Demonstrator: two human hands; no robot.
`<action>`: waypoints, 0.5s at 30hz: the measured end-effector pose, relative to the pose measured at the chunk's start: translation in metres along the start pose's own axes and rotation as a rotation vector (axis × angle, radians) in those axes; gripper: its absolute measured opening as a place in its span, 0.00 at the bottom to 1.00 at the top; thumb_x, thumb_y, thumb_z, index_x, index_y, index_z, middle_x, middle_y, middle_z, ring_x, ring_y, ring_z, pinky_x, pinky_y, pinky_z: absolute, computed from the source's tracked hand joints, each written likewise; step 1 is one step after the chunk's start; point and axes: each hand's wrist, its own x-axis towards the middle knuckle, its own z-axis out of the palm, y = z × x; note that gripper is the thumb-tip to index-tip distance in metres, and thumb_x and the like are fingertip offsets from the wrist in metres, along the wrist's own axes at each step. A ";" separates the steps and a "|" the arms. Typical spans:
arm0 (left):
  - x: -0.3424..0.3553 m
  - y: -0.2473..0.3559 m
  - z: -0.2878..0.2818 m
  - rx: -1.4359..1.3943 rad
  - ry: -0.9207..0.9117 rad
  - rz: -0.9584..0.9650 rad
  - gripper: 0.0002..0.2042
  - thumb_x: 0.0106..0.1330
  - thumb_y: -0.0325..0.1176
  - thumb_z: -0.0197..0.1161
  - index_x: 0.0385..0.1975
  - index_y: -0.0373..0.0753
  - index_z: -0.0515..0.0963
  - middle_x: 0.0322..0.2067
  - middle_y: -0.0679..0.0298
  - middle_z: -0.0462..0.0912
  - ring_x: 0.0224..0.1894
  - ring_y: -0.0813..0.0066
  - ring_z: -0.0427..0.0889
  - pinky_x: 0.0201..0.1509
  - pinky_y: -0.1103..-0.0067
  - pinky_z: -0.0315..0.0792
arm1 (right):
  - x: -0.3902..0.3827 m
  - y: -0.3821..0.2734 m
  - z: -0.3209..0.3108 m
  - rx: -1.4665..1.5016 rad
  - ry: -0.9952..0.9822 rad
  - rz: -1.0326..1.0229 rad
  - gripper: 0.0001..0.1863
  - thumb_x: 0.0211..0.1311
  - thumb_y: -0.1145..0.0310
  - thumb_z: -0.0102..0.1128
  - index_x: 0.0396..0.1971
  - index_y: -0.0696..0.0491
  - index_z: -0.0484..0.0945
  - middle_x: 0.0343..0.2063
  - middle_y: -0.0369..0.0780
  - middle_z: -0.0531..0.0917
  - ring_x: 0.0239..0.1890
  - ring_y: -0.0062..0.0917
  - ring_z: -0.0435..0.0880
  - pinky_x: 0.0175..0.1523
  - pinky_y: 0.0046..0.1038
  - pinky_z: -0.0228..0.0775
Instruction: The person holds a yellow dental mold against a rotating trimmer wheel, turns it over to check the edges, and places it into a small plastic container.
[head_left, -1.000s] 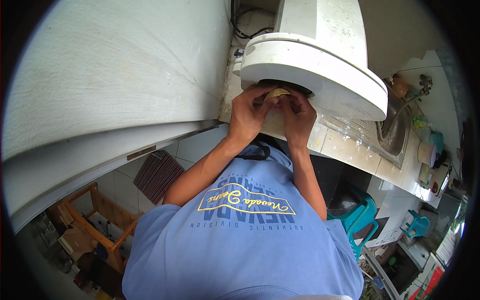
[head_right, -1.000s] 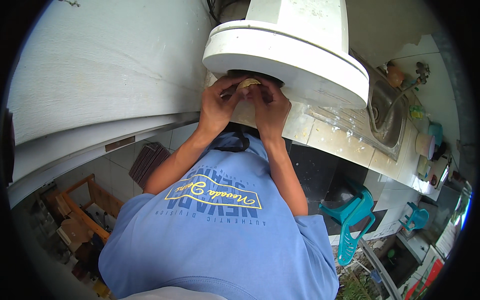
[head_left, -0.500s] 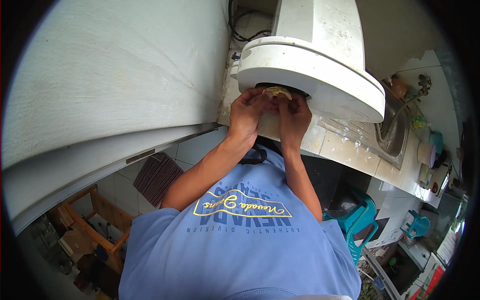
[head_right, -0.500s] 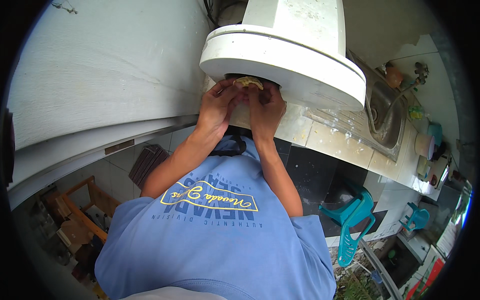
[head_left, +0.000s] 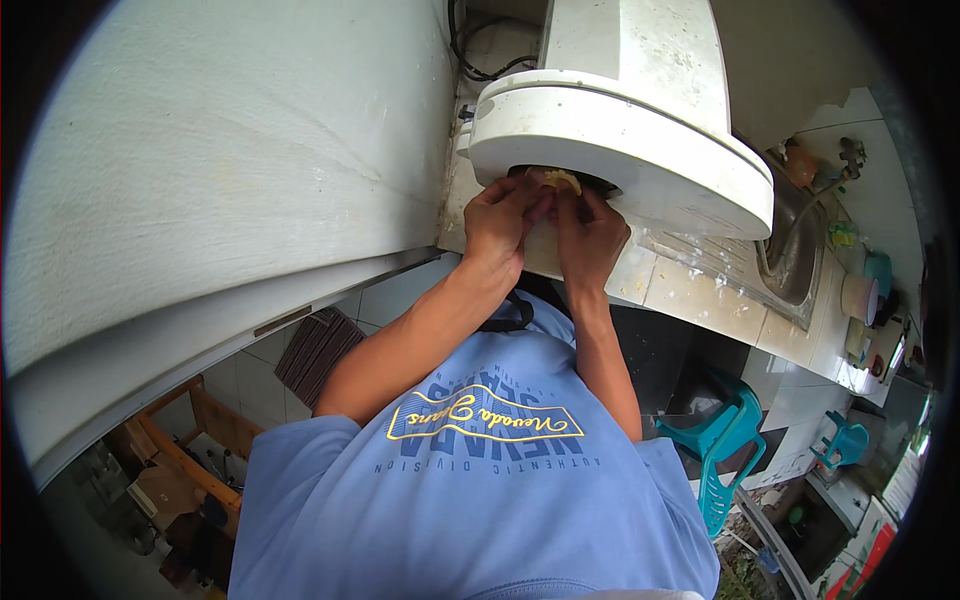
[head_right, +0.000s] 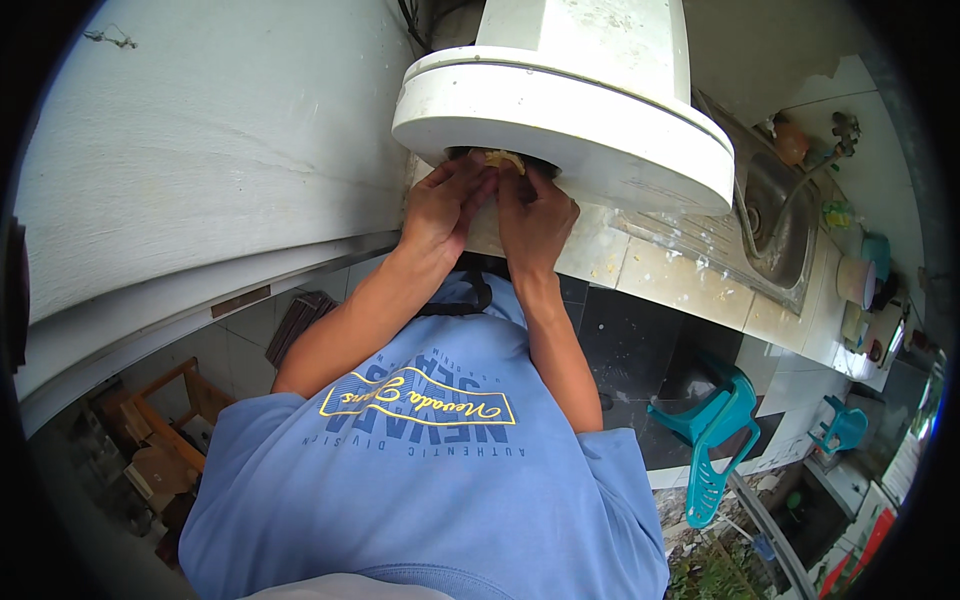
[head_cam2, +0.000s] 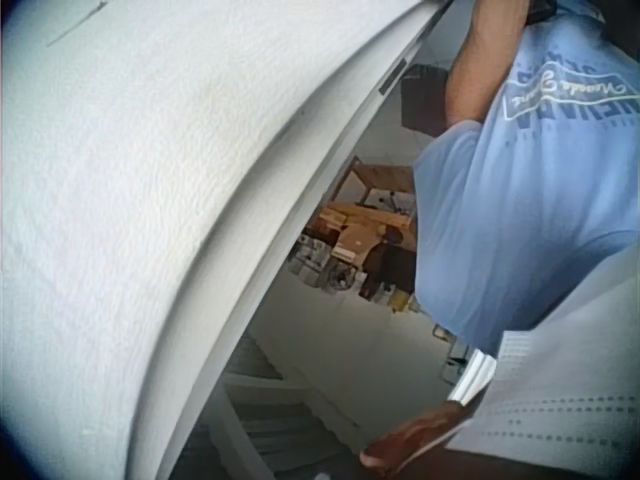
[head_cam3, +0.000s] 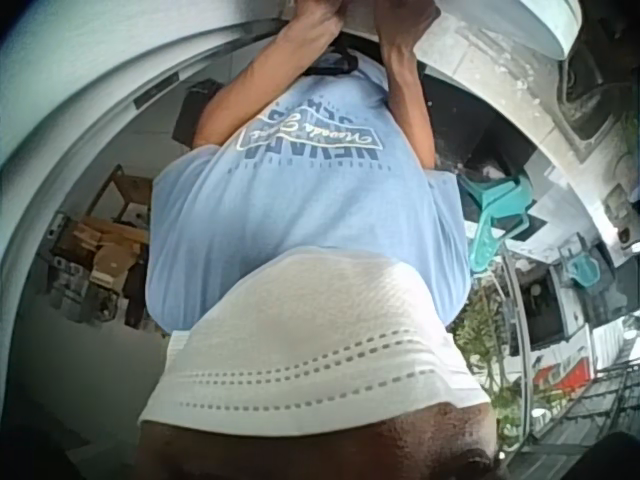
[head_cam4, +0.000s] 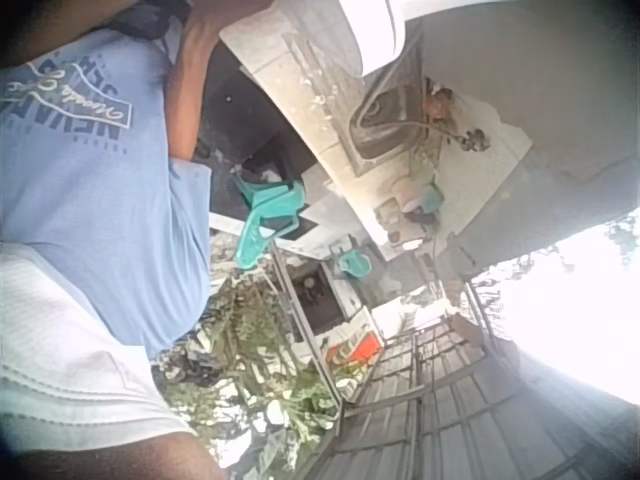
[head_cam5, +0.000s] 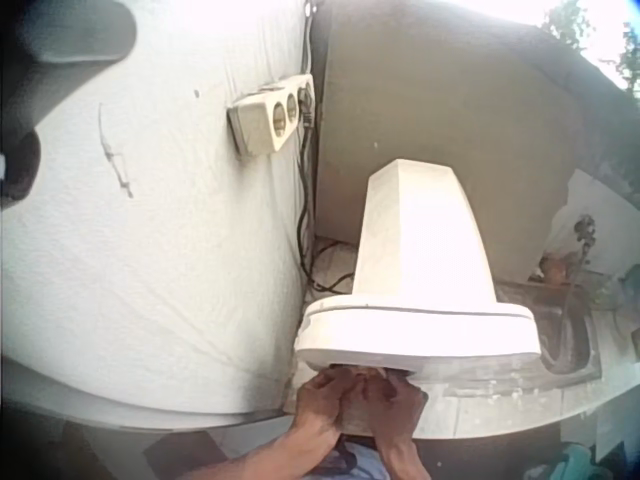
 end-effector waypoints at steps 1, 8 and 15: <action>0.000 0.000 0.000 -0.005 0.001 -0.004 0.11 0.62 0.28 0.69 0.41 0.32 0.78 0.36 0.61 0.82 0.41 0.70 0.82 0.53 0.74 0.77 | 0.000 -0.001 0.000 0.015 -0.009 0.011 0.10 0.60 0.67 0.63 0.29 0.60 0.85 0.16 0.42 0.83 0.19 0.28 0.82 0.29 0.28 0.72; 0.002 -0.001 0.004 -0.031 0.054 -0.023 0.11 0.64 0.28 0.68 0.42 0.31 0.77 0.37 0.60 0.82 0.42 0.70 0.82 0.53 0.75 0.77 | -0.002 -0.002 -0.001 0.009 -0.009 0.033 0.11 0.59 0.66 0.64 0.29 0.59 0.85 0.16 0.42 0.83 0.18 0.28 0.81 0.28 0.28 0.71; -0.007 0.001 0.004 -0.061 -0.007 0.041 0.07 0.65 0.27 0.66 0.36 0.29 0.78 0.37 0.59 0.81 0.41 0.72 0.82 0.49 0.80 0.81 | -0.006 -0.002 -0.004 -0.092 0.002 -0.069 0.10 0.58 0.65 0.63 0.28 0.57 0.84 0.15 0.44 0.82 0.17 0.34 0.82 0.27 0.31 0.72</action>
